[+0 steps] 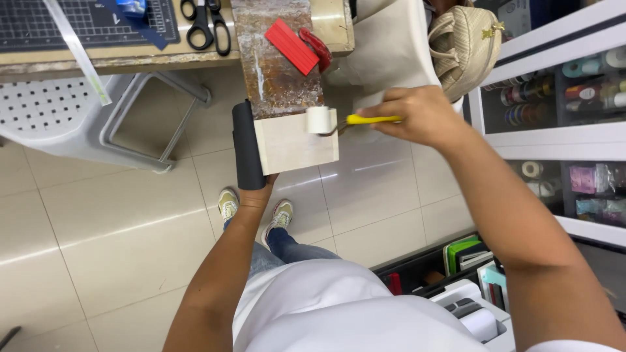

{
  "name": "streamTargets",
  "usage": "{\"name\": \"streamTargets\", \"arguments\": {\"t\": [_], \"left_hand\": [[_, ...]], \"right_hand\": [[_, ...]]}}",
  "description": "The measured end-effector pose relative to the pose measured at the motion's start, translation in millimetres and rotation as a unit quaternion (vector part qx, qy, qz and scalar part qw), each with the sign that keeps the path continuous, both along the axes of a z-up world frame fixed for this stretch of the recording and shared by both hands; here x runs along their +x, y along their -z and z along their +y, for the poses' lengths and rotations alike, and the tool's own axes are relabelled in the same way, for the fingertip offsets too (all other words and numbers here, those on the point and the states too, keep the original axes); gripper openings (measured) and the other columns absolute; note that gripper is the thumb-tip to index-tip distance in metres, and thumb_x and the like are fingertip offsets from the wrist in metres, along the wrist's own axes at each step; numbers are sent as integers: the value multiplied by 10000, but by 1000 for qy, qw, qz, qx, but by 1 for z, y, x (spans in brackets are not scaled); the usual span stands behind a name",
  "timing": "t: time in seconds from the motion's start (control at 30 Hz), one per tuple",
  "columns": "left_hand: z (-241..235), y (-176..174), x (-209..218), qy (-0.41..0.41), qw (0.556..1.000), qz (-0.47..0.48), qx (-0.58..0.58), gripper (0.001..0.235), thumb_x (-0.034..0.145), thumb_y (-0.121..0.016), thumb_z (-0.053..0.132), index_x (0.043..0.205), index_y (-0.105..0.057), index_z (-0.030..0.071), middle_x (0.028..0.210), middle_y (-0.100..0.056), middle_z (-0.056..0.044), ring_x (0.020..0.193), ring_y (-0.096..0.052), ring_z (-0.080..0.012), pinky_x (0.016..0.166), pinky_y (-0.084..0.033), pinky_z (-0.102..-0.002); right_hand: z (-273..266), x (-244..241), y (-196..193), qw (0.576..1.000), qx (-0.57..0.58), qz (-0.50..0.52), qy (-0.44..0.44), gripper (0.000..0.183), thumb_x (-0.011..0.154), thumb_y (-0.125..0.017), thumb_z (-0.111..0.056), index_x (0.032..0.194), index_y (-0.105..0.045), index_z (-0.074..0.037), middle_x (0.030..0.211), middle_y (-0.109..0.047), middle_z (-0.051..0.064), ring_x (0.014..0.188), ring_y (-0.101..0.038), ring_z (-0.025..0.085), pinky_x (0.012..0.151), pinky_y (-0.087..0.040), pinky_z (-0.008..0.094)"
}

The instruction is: Applying glue to a block and wrapping it with paper using a roller and scraper

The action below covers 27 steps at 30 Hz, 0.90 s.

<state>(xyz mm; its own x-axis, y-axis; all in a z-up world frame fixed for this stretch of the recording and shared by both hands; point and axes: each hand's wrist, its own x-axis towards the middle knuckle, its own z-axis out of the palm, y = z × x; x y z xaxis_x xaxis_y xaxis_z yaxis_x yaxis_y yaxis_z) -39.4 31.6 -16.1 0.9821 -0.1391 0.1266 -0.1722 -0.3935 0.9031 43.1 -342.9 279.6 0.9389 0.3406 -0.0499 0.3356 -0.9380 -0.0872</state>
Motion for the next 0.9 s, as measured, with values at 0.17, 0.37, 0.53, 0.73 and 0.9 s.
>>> {"name": "streamTargets", "arguments": {"t": [0.17,0.37,0.53,0.73,0.9], "left_hand": [[-1,0,3,7,1000,-10,4,729,813,-891,316,1402,-583,17,1386,-632,-163,1368,-538,-271,1189,-385,-461],[-4,-2,1,2,1000,-18,9,727,810,-892,321,1399,-587,21,1383,-636,-156,1367,-540,-266,1192,-383,-457],[-1,0,-4,-1,1000,-23,16,725,808,-893,325,1396,-591,26,1381,-638,-150,1366,-542,-261,1194,-380,-453],[-1,-2,0,-2,999,-35,20,723,805,-893,329,1393,-596,31,1378,-642,-142,1365,-544,-256,1196,-378,-449],[-1,0,-3,-3,999,-42,26,721,803,-894,333,1390,-599,35,1375,-645,-136,1364,-546,-252,1198,-376,-445]], "right_hand": [[-21,-5,-1,1000,-16,6,13,250,858,-793,-455,1104,-784,-500,858,-699,-99,715,-693,217,662,-554,328],[27,-1,8,1000,26,5,-10,267,863,-796,-431,1122,-780,-495,833,-689,-99,702,-687,200,647,-548,325],[9,-18,6,999,27,16,-18,284,833,-807,-400,1106,-789,-476,836,-699,-59,709,-698,251,637,-562,379],[1,-32,12,999,-9,20,25,291,843,-784,-456,1126,-761,-520,862,-682,-120,749,-702,171,666,-557,315],[-14,-43,9,998,-19,42,51,285,836,-792,-434,1111,-775,-508,865,-699,-117,753,-705,189,680,-556,317]]}}
